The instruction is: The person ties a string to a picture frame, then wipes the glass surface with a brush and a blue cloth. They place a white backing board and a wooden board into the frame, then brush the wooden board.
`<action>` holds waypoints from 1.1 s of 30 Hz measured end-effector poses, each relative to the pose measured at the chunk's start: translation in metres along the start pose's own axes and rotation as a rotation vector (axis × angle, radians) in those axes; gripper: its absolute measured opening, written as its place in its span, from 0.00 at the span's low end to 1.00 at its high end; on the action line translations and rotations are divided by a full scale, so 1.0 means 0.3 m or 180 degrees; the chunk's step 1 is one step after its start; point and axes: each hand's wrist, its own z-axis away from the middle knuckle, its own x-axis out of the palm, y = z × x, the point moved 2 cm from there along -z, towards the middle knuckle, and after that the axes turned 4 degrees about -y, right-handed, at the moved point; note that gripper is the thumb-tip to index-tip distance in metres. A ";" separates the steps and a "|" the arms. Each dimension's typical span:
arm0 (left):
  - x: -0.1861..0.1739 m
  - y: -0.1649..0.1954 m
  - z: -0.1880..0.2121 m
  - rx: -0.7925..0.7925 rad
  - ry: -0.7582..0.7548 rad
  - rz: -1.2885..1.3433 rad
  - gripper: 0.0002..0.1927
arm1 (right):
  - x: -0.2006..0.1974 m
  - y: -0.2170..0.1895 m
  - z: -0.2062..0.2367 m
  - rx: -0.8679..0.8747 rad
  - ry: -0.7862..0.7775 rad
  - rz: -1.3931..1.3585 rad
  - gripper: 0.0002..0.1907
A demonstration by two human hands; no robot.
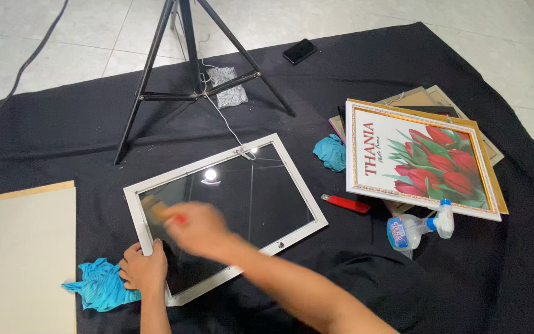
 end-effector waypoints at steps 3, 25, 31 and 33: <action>-0.015 -0.011 0.000 0.0002 -0.0070 0.0126 0.29 | 0.131 -0.048 0.027 -0.0056 -0.0402 -0.0275 0.15; -0.116 0.144 0.316 0.1923 0.0082 -0.0424 0.52 | -0.530 0.338 0.413 0.0525 0.0551 0.1590 0.13; -0.092 0.257 0.597 0.2835 -0.0793 0.0041 0.50 | -0.484 0.338 0.360 0.0007 0.0281 0.0456 0.11; -0.073 0.282 0.683 0.2583 -0.0952 0.0044 0.52 | -0.424 0.308 0.385 -0.0406 0.0061 0.0385 0.10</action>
